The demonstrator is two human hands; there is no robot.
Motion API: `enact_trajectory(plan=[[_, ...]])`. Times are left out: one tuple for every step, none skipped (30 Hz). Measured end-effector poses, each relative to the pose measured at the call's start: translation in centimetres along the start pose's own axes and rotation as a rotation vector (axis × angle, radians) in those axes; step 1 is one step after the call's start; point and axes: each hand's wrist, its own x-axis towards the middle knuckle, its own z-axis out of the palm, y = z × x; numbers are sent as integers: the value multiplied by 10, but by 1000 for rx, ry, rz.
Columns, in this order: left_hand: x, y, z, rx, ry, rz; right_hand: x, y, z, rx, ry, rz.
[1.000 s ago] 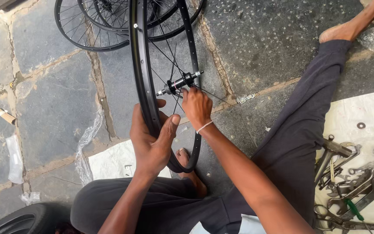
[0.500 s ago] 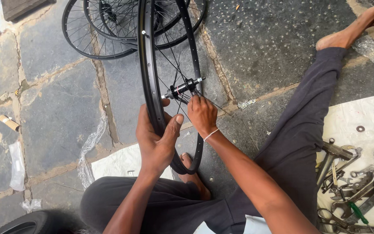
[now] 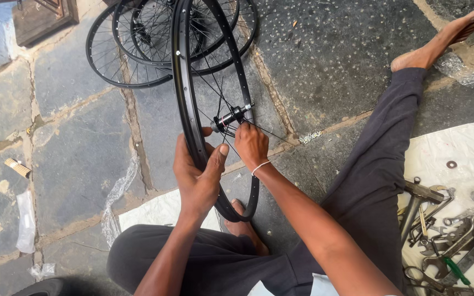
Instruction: The person builds a bicycle wheel by inserting spokes into a hub and then threading them through a rim one by one.
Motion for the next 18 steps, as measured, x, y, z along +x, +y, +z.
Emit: enact_trajectory(plan=[[-1, 0, -1, 6, 4, -7, -2, 3, 1, 1, 28, -29], [-1, 0, -2, 10, 10, -16, -5, 6, 0, -1, 52, -65], [-1, -1, -3, 3, 12, -14, -9, 10, -2, -3, 74, -103], [-1, -2, -4, -6, 15, -14, -14, 15, -6, -8, 94, -141], [-1, -3, -5, -16, 18, -17, -18, 18, -12, -33, 80, -166], [0, -3, -5, -21, 16, -22, -20, 19, -20, -58, 66, -192], [0, -4, -5, -24, 14, -27, -22, 18, -30, -81, 52, -218], [0, -4, -5, -25, 12, -33, -23, 16, -42, -102, -36, -200], [-1, -4, -5, -33, 9, -30, -22, 12, -56, -121, -121, -182], [0, -3, -4, -42, 1, -21, -18, 5, -70, -143, -199, -164], [1, -2, -4, -53, -8, -7, -15, -3, -86, 99, -246, -4], [2, 0, -4, -40, -11, -26, -16, -11, -104, 342, -285, 150], [4, 2, -4, -28, -12, -44, -13, -19, -120, 585, -324, 299], [6, 5, -5, -17, -7, -67, -3, -23, -132, 885, -371, 374], [8, 7, -6, -48, -57, -91, 7, -26, -142, 1184, -426, 454], [11, 9, -8, -77, -101, -119, 15, -31, -147, 1483, -486, 539], [14, 11, -11, -104, -148, -139, 22, -34, -149, 1388, -481, 451], [16, 12, -12, -104, -160, -134, 29, -38, -147, 1296, -465, 359]])
